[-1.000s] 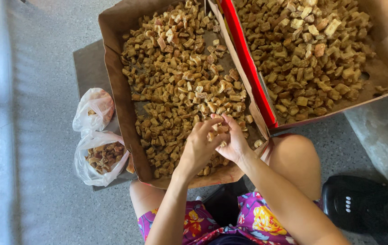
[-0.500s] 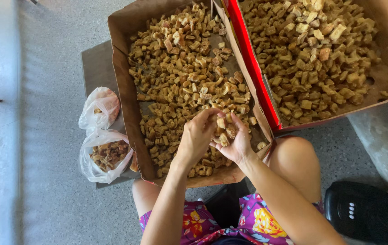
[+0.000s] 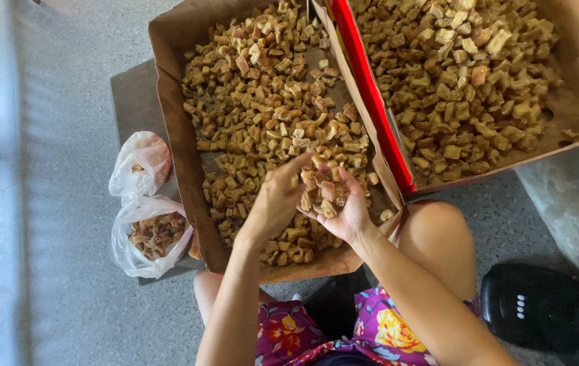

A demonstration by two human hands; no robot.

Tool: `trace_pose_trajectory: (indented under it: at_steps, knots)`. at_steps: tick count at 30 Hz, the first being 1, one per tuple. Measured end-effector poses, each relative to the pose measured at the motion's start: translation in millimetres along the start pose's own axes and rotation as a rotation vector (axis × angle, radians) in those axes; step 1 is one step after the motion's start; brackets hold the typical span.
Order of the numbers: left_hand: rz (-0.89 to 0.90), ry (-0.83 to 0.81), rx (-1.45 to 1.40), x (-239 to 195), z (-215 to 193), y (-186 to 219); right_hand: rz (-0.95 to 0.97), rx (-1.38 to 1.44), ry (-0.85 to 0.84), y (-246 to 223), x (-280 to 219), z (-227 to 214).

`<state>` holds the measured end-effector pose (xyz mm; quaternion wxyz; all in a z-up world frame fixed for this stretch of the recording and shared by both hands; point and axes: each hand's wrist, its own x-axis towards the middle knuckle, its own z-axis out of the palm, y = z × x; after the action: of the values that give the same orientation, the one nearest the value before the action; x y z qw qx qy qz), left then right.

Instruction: The person sits on the floor and sorts small, brown, cubed food items by hand. They pick up handfuls from a large cardboard box on the left and transfer them into a second cardboard box on the right. Two plastic bags containing similar items are visible on the floor to the left.

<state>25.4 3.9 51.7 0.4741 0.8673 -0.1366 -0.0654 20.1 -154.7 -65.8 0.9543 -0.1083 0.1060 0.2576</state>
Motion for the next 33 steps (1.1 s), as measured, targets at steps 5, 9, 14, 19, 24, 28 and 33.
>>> trace_pose_trajectory:
  at_steps: [5,9,14,19,24,28,33]
  knots:
    - [-0.155,0.173,0.303,-8.2,-22.8,-37.1,0.015,-0.004,-0.02,-1.6,-0.5,5.4]
    - [-0.374,0.108,0.15,-12.5,-13.6,-48.2,0.023,-0.072,0.063,0.6,0.1,11.0]
    - [-0.021,0.103,0.245,-10.7,26.2,-32.8,0.045,-0.041,0.071,2.0,3.8,1.1]
    - [0.018,0.136,0.355,-15.4,27.3,-22.5,0.031,-0.006,0.014,0.4,1.9,-3.8]
    - [-0.028,0.129,0.306,-16.9,18.1,-13.8,0.047,0.014,0.003,-0.8,1.2,2.3]
    - [-0.017,0.119,0.409,-6.1,18.9,-11.5,0.06,-0.009,-0.013,1.2,1.4,-4.4]
    - [-0.07,0.118,0.608,-1.0,35.5,-10.3,0.033,0.126,-0.192,3.2,3.3,-20.0]
